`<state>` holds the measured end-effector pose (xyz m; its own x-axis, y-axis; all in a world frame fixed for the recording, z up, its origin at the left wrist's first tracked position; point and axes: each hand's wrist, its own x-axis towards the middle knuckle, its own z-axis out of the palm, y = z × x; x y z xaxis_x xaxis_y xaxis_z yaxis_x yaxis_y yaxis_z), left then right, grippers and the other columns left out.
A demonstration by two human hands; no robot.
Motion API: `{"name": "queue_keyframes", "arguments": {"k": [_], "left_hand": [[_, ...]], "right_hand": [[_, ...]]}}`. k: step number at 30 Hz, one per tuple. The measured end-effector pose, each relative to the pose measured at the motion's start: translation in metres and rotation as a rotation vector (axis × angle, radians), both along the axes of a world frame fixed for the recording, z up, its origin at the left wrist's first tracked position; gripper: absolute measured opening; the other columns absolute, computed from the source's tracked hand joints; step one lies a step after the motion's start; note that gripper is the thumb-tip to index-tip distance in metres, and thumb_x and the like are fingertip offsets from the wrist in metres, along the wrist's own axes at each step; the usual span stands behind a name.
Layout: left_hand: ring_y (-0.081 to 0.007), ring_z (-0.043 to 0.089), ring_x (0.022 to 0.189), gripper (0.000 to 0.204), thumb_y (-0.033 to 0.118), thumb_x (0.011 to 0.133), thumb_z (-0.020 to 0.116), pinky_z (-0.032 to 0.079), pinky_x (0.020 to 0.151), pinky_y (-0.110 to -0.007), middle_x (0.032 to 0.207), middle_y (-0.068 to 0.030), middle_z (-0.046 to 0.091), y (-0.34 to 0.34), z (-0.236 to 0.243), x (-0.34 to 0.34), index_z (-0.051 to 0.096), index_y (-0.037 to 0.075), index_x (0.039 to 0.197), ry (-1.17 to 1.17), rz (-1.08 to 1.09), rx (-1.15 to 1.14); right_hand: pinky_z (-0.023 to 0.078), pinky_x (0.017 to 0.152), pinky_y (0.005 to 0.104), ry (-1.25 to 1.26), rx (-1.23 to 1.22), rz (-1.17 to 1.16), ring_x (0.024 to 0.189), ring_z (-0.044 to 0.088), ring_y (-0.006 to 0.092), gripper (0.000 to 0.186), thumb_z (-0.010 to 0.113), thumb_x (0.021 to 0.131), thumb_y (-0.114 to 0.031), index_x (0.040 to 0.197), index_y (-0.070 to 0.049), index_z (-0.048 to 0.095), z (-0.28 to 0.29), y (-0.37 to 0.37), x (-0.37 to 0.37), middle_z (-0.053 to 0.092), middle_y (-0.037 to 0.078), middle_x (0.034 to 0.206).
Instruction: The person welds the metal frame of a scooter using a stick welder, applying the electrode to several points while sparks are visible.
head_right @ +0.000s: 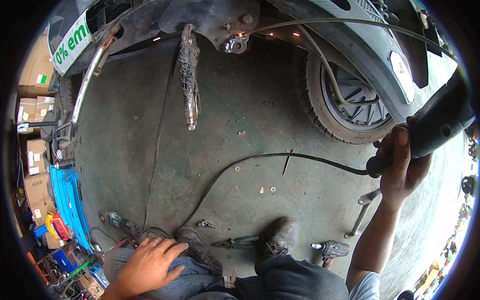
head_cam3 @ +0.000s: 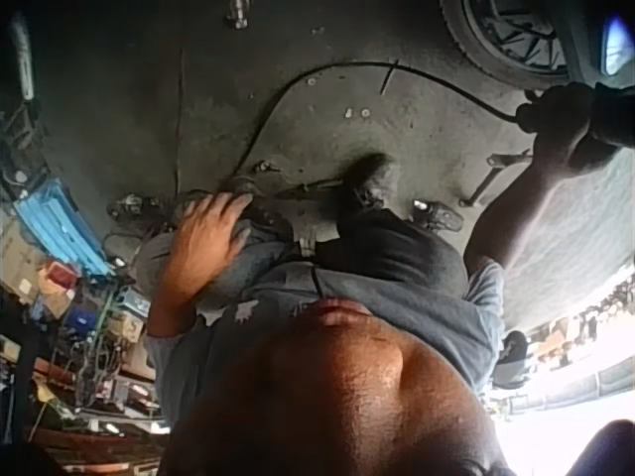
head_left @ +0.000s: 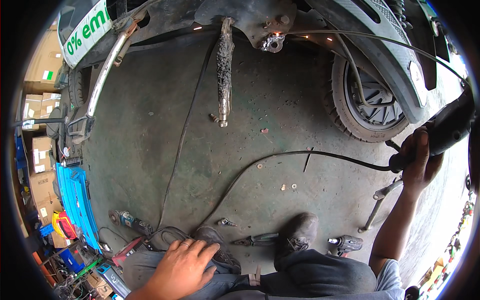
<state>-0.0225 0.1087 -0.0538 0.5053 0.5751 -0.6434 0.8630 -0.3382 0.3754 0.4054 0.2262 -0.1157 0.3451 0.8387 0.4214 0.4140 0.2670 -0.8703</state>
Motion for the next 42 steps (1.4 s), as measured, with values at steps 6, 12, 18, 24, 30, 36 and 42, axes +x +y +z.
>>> {"name": "queue_keyframes", "arguments": {"k": [6, 12, 18, 24, 30, 36, 42], "left_hand": [[-0.0288, 0.061, 0.105, 0.05, 0.032, 0.083, 0.072, 0.043, 0.093, -0.043, 0.114, -0.011, 0.064, -0.001, 0.0, -0.0003, 0.06, 0.008, 0.126, -0.008, 0.007, 0.008], [-0.0293, 0.061, 0.105, 0.051, 0.032, 0.083, 0.072, 0.044, 0.093, -0.044, 0.114, -0.0112, 0.064, -0.0009, -0.0004, -0.0009, 0.06, 0.009, 0.126, 0.004, -0.006, 0.005], [-0.0295, 0.061, 0.105, 0.051, 0.032, 0.083, 0.072, 0.044, 0.093, -0.044, 0.114, -0.011, 0.064, 0.0006, 0.0005, 0.0001, 0.06, 0.009, 0.126, 0.008, -0.021, 0.011], [-0.0283, 0.061, 0.104, 0.049, 0.032, 0.083, 0.072, 0.044, 0.092, -0.042, 0.113, -0.0109, 0.064, -0.0001, -0.0007, -0.0005, 0.061, 0.008, 0.125, -0.001, 0.0, 0.002], [-0.0285, 0.061, 0.105, 0.05, 0.032, 0.084, 0.072, 0.044, 0.093, -0.042, 0.113, -0.0108, 0.064, 0.0007, 0.0003, 0.0003, 0.061, 0.008, 0.126, 0.007, -0.003, -0.002], [-0.0289, 0.061, 0.105, 0.05, 0.032, 0.084, 0.072, 0.044, 0.093, -0.043, 0.114, -0.0108, 0.064, 0.0004, 0.0005, 0.0002, 0.061, 0.009, 0.126, 0.007, -0.001, 0.002], [-0.0293, 0.061, 0.105, 0.05, 0.032, 0.083, 0.072, 0.044, 0.093, -0.043, 0.114, -0.0109, 0.064, 0.0001, -0.0003, 0.0, 0.061, 0.008, 0.125, 0.012, 0.008, -0.008]], "right_hand": [[0.042, 0.053, 0.0235, 0.009, 0.019, 0.022, 0.056, 0.052, 0.0093, 0.032, 0.059, 0.099, -0.02, 0.118, 0.005, 0.051, 0.0008, 0.002, -0.0008, 0.057, 0.005, 0.074], [0.042, 0.053, 0.0236, 0.069, -0.022, 0.001, 0.056, 0.052, 0.0098, 0.032, 0.06, 0.099, -0.022, 0.115, 0.004, 0.051, 0.0015, -0.0004, 0.0018, 0.057, 0.006, 0.072], [0.042, 0.054, 0.0239, 0.052, -0.025, -0.023, 0.057, 0.052, 0.0103, 0.033, 0.06, 0.099, -0.023, 0.115, 0.005, 0.051, 0.0022, 0.0011, -0.0017, 0.056, 0.006, 0.072], [0.043, 0.055, 0.0255, 0.051, -0.021, 0.002, 0.057, 0.052, 0.0111, 0.032, 0.06, 0.099, -0.022, 0.114, 0.005, 0.051, 0.0014, 0.0025, -0.0016, 0.057, 0.007, 0.074], [0.044, 0.055, 0.0263, 0.06, -0.022, 0.052, 0.058, 0.052, 0.0118, 0.032, 0.06, 0.099, -0.022, 0.113, 0.005, 0.051, -0.0001, 0.0024, 0.0044, 0.057, 0.008, 0.076], [0.044, 0.055, 0.0256, 0.055, -0.031, 0.022, 0.058, 0.053, 0.0116, 0.033, 0.06, 0.099, -0.022, 0.114, 0.005, 0.05, 0.0021, 0.0023, 0.0002, 0.057, 0.008, 0.076], [0.044, 0.055, 0.0253, 0.047, -0.03, 0.01, 0.058, 0.053, 0.0112, 0.033, 0.06, 0.099, -0.022, 0.116, 0.005, 0.05, 0.0015, 0.0024, 0.0005, 0.057, 0.007, 0.076]]}}
